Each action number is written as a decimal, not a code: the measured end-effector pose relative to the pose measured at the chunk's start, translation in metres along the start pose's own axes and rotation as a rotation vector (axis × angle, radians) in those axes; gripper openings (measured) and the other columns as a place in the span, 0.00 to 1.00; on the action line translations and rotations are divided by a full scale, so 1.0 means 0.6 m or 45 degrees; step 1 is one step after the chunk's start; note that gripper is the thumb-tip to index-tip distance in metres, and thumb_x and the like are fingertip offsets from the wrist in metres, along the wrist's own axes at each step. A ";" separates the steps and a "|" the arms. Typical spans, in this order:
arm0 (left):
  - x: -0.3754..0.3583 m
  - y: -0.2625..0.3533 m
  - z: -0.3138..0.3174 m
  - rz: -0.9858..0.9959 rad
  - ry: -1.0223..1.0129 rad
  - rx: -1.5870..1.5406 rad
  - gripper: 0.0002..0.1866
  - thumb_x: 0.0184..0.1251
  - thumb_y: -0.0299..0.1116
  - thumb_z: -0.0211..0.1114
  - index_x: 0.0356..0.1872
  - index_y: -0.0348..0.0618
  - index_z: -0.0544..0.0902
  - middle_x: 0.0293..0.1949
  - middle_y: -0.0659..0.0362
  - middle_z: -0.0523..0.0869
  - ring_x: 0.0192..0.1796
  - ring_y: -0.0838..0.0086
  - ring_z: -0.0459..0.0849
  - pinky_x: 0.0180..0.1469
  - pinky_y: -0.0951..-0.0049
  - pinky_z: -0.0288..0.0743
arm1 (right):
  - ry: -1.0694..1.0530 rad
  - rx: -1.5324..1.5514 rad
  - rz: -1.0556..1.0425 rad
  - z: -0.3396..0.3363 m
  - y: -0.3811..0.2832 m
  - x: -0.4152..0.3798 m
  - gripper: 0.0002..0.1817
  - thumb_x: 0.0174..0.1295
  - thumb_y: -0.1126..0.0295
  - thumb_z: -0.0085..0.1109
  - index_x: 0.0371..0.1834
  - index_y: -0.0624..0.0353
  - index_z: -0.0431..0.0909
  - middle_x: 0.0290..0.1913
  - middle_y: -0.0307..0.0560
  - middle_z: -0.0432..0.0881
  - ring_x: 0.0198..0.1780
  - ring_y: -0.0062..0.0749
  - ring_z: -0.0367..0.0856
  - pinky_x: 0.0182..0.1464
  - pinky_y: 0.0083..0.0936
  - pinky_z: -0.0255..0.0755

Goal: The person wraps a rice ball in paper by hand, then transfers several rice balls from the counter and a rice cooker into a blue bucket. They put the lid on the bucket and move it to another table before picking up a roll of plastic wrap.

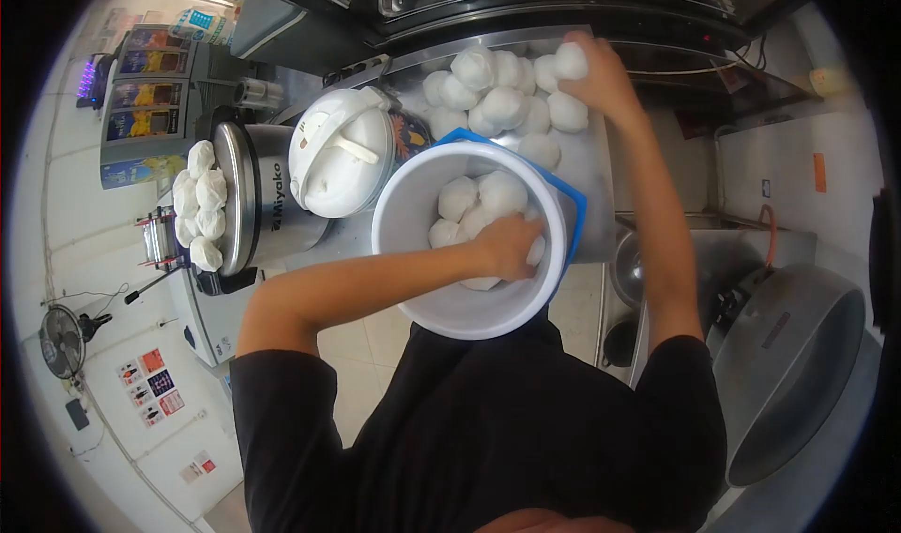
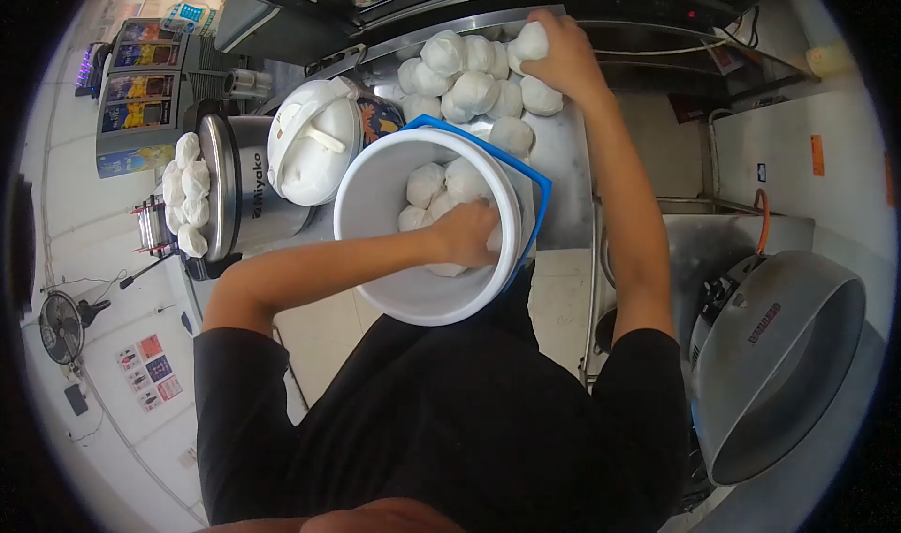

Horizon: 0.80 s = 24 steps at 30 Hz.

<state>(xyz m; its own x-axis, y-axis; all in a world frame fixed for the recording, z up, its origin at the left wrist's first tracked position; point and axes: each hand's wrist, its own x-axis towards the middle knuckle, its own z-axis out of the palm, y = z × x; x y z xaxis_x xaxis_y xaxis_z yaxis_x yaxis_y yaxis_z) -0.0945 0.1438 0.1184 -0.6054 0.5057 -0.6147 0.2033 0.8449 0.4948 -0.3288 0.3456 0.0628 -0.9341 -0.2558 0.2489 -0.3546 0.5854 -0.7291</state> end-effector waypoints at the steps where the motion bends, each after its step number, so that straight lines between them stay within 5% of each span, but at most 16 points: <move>1: 0.001 -0.005 0.001 -0.004 0.009 -0.068 0.36 0.54 0.41 0.81 0.61 0.31 0.79 0.53 0.33 0.85 0.58 0.39 0.87 0.63 0.49 0.81 | -0.016 0.051 0.033 -0.017 -0.002 -0.016 0.41 0.43 0.66 0.81 0.67 0.46 0.78 0.58 0.59 0.81 0.62 0.61 0.82 0.64 0.50 0.79; 6: -0.012 -0.041 -0.003 0.046 0.127 -0.493 0.35 0.55 0.32 0.78 0.67 0.36 0.79 0.62 0.39 0.86 0.58 0.44 0.88 0.64 0.52 0.82 | -0.029 0.191 0.142 -0.094 -0.012 -0.088 0.37 0.46 0.68 0.79 0.65 0.49 0.78 0.58 0.54 0.83 0.61 0.54 0.83 0.65 0.43 0.78; 9: -0.033 -0.056 -0.021 -0.041 0.034 -0.630 0.32 0.59 0.25 0.72 0.68 0.37 0.79 0.57 0.41 0.87 0.58 0.48 0.89 0.62 0.53 0.83 | -0.043 0.258 0.231 -0.126 -0.020 -0.127 0.37 0.46 0.68 0.79 0.65 0.49 0.78 0.59 0.53 0.84 0.63 0.51 0.83 0.66 0.42 0.77; 12: -0.057 -0.021 -0.010 0.000 0.223 0.205 0.31 0.60 0.23 0.68 0.69 0.39 0.78 0.55 0.43 0.85 0.57 0.50 0.87 0.58 0.53 0.84 | -0.056 0.267 0.254 -0.134 -0.005 -0.149 0.38 0.46 0.67 0.80 0.65 0.49 0.78 0.60 0.51 0.84 0.63 0.47 0.84 0.66 0.41 0.77; 15: -0.068 0.004 -0.017 0.366 0.389 0.634 0.31 0.61 0.24 0.68 0.69 0.41 0.77 0.55 0.45 0.82 0.57 0.49 0.86 0.55 0.50 0.85 | -0.100 0.313 0.367 -0.141 0.001 -0.167 0.38 0.47 0.68 0.81 0.66 0.49 0.77 0.59 0.49 0.84 0.61 0.43 0.84 0.65 0.38 0.77; 18: -0.065 0.021 0.005 0.194 0.328 0.154 0.30 0.63 0.29 0.72 0.69 0.43 0.77 0.58 0.47 0.79 0.56 0.48 0.85 0.55 0.51 0.86 | -0.082 0.493 0.429 -0.155 -0.014 -0.184 0.37 0.49 0.69 0.81 0.66 0.49 0.77 0.58 0.46 0.84 0.59 0.37 0.84 0.63 0.35 0.78; 24: -0.036 -0.015 0.019 0.388 0.188 0.519 0.34 0.62 0.42 0.79 0.68 0.44 0.78 0.58 0.46 0.81 0.56 0.47 0.85 0.58 0.51 0.85 | 0.006 0.584 0.507 -0.175 -0.044 -0.209 0.36 0.51 0.72 0.80 0.67 0.50 0.77 0.59 0.44 0.83 0.59 0.34 0.84 0.62 0.33 0.79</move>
<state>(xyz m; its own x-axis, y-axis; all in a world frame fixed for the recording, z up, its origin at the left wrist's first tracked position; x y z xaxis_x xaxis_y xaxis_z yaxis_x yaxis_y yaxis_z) -0.0741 0.1273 0.1203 -0.5679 0.7339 -0.3727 0.6520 0.6775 0.3404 -0.2065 0.4429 0.1178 -0.9919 -0.0810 -0.0975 0.0752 0.2436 -0.9670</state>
